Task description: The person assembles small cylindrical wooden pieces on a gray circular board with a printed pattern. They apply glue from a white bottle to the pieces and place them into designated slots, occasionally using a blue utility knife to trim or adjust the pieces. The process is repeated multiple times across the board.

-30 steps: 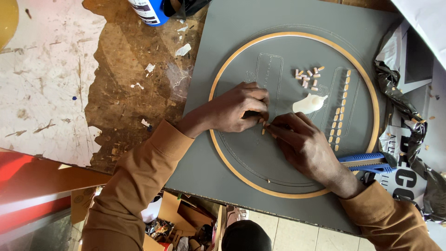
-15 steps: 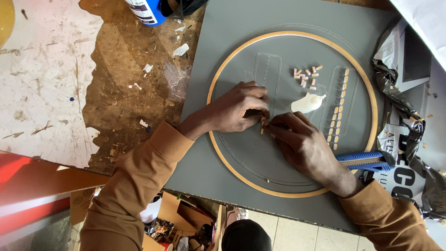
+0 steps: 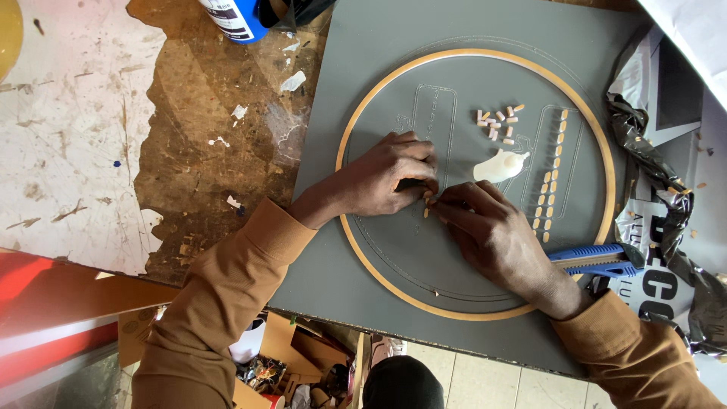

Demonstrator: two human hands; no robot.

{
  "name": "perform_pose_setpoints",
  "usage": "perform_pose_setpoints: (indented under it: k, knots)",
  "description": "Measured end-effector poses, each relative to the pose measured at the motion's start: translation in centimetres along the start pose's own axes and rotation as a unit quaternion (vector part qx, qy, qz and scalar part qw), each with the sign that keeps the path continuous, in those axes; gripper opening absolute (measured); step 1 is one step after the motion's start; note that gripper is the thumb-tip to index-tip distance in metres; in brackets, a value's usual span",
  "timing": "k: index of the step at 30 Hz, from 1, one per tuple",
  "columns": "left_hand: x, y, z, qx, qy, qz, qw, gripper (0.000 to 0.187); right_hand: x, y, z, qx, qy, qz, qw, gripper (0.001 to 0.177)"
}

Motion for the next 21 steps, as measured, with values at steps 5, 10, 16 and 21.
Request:
perform_pose_setpoints:
  k: [5, 10, 16, 21]
  knots:
    - [-0.1, 0.0, 0.1, -0.001, -0.001, -0.002, 1.000, 0.012, 0.2, 0.3, 0.1, -0.003, 0.001, -0.010, 1.000, 0.014]
    - [-0.8, -0.1, -0.3, -0.005, -0.008, -0.011, 1.000, 0.013, 0.3, 0.2, 0.1, -0.007, -0.018, -0.011, 1.000, 0.014]
    - [-0.3, 0.0, -0.1, 0.002, -0.012, -0.006, 1.000, 0.013, 0.4, 0.4, -0.1, -0.004, -0.005, -0.014, 1.000, 0.012]
    - [-0.2, -0.1, 0.1, -0.004, -0.014, -0.022, 1.000, 0.014, 0.2, 0.1, 0.1, -0.012, -0.012, -0.011, 1.000, 0.012]
Point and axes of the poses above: each hand's wrist, its own y-axis towards the middle knuckle, its own z-axis out of the palm, x = y × z, the point moved 2 cm from there along y, towards the middle knuckle, and after that the axes turned 6 degrees about -z, right-handed, at the moved point
